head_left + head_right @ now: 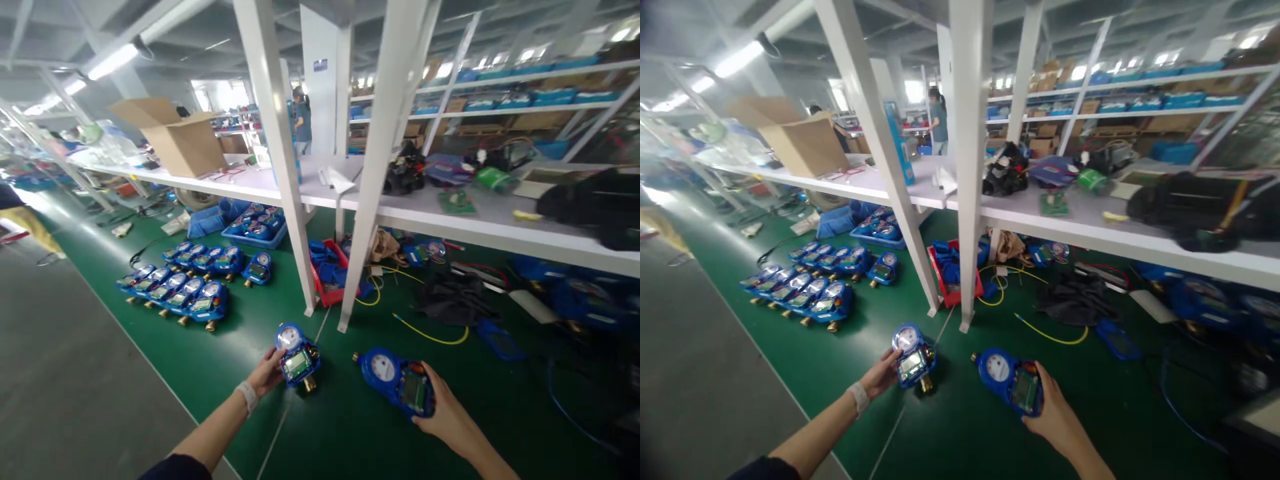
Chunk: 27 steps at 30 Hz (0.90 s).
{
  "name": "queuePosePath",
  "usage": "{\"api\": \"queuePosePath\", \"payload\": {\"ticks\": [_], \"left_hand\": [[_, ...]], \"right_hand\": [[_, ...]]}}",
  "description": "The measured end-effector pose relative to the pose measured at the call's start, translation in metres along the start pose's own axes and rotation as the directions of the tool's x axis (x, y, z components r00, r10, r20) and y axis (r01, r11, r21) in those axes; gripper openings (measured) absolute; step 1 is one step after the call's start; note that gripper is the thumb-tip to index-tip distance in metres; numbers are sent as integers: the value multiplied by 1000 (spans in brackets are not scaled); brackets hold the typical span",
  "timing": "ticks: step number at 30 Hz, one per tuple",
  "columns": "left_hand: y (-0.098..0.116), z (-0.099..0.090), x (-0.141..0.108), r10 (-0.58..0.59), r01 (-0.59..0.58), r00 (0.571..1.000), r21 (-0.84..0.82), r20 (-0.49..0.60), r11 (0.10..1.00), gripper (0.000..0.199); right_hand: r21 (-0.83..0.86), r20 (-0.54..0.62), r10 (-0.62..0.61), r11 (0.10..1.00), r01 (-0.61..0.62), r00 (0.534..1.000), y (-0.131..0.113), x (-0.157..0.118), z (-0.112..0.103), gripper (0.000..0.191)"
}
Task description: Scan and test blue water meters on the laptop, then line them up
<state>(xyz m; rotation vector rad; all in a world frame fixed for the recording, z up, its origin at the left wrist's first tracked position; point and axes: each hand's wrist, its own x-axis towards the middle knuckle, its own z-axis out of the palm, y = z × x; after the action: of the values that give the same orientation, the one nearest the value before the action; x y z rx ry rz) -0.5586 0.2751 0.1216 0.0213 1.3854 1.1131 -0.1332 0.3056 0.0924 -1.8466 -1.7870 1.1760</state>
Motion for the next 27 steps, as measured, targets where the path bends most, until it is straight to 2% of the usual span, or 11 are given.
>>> {"api": "queuePosePath", "payload": {"ticks": [4,7,10,13,15,17,18,20,22,24,27], "left_hand": [[68,-68,25,-10,9,1000,43,11,999,30],[111,-106,43,-25,24,999,60,27,998,28],[145,-128,60,-29,27,999,66,26,997,25],[163,-140,69,-4,3,1000,47,19,999,22],[164,-149,65,36,-36,999,23,10,999,29],[154,-159,56,95,-95,995,1,-33,995,38],[145,-164,51,122,-123,990,-5,-71,992,46],[126,-171,42,139,-142,981,-8,-137,990,78],[109,-173,37,145,-150,978,-21,-150,988,91],[99,-170,39,167,-176,976,-50,-138,983,84],[101,-163,49,201,-218,966,-95,-162,971,59]], "right_hand": [[4,3,-36,999,36,999,-66,13,70,104],[1,-34,-34,999,34,999,-114,21,125,100],[-4,-52,-14,1000,13,999,-165,28,173,100],[-13,-95,24,1000,-25,995,-215,35,211,105],[6,-96,69,998,-69,993,-240,41,231,112],[35,-74,115,993,-112,991,-257,47,247,119],[50,-66,120,992,-117,991,-263,51,254,120],[75,-52,113,991,-109,992,-271,58,264,118],[93,-16,104,990,-102,994,-278,65,270,116],[97,11,116,989,-116,993,-289,70,274,115],[78,-15,125,989,-124,992,-314,74,281,111]]}}
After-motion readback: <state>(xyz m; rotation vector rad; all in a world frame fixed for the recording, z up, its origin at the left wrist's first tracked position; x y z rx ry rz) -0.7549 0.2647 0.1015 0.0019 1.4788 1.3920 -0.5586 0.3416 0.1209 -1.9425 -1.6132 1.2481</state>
